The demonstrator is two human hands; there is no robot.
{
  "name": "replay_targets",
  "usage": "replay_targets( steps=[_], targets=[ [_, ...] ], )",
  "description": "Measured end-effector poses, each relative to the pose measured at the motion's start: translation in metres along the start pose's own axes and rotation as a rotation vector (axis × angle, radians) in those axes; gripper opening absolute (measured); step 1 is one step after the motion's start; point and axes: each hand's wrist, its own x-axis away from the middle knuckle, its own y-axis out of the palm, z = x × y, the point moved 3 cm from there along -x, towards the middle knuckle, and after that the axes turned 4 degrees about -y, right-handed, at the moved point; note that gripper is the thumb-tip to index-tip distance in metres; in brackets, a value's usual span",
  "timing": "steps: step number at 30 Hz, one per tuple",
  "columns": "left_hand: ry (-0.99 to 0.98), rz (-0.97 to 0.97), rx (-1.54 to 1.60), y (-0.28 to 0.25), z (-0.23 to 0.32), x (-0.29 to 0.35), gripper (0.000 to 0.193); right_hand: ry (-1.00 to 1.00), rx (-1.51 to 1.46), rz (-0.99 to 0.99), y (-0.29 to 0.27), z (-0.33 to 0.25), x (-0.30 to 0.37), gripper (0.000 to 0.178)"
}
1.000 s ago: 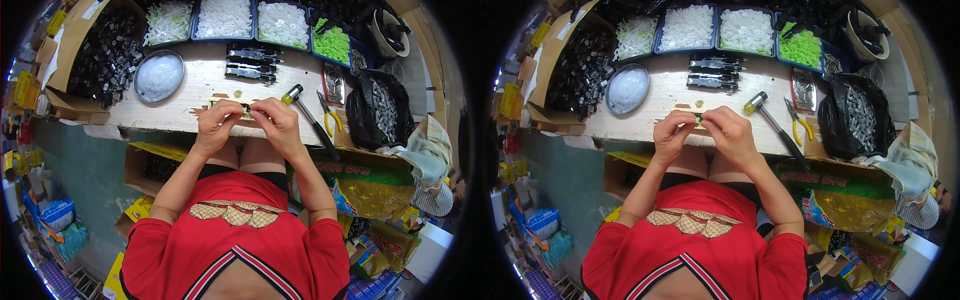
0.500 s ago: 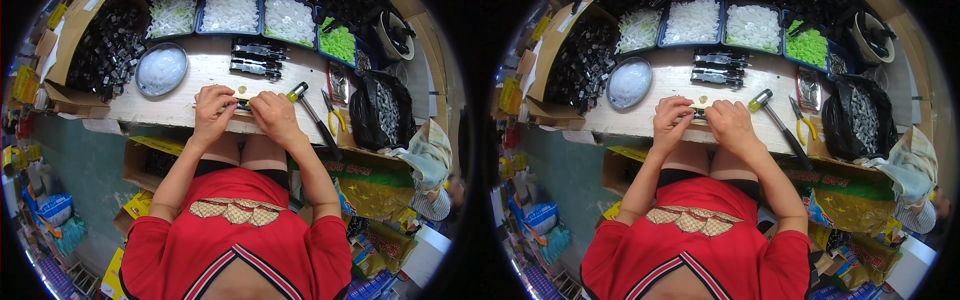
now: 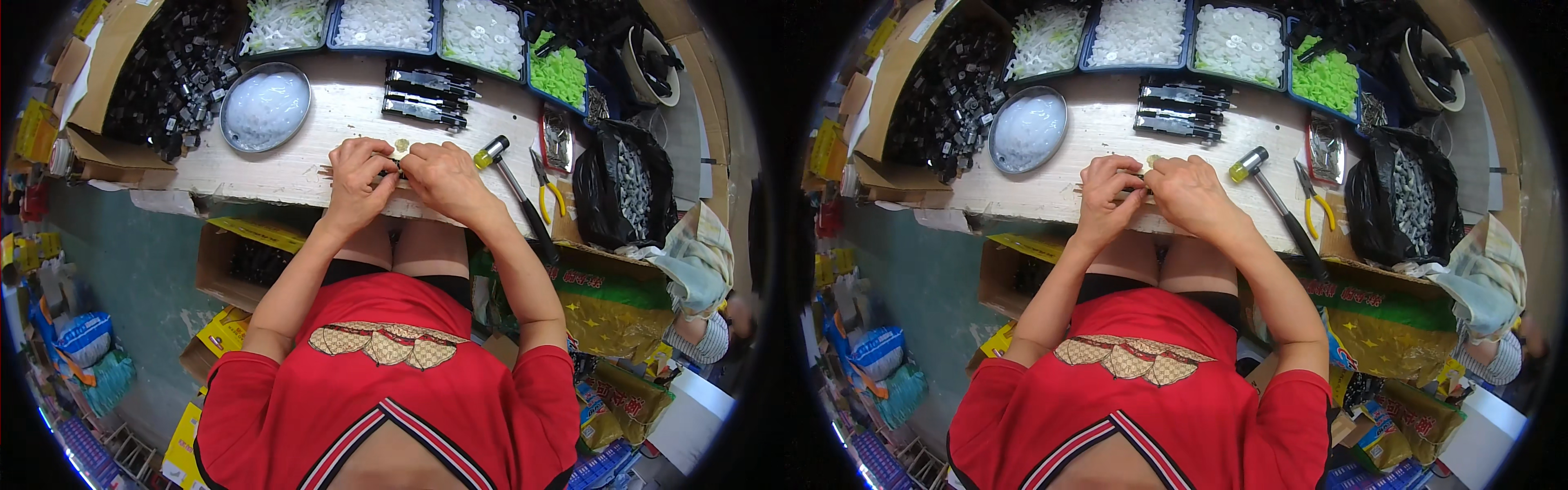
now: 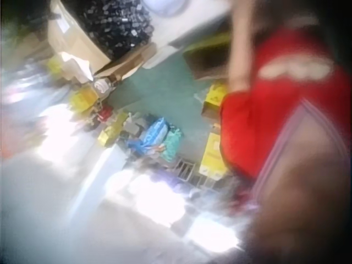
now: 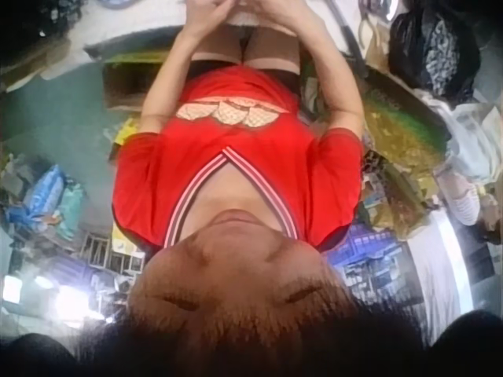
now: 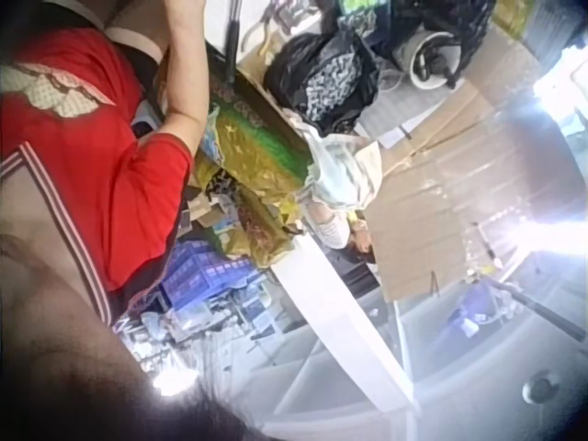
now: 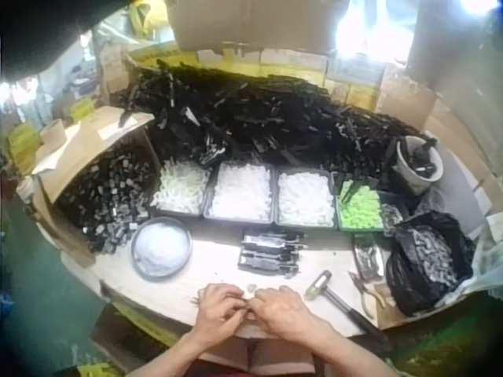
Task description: The person assembles components by picking small plastic pieces from trays, connecting them by hand, fitting them into housings on a jig, and tapping them with a small mallet.
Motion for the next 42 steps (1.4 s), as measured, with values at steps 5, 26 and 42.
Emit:
replay_targets(
  steps=[5,26,42],
  targets=[
    [0.003,0.001,0.016,0.000,-0.001,-0.001,0.010,-0.021,0.039,-0.033,0.004,-0.006,-0.006,0.007],
    [-0.102,-0.113,-0.187,-0.001,0.007,-0.011,0.017,0.497,0.209,0.419,-0.124,0.093,0.124,0.010],
    [-0.152,0.338,-0.514,-0.105,-0.094,-0.150,0.024,1.128,0.533,0.229,-0.165,0.220,0.288,0.036]
  ],
)
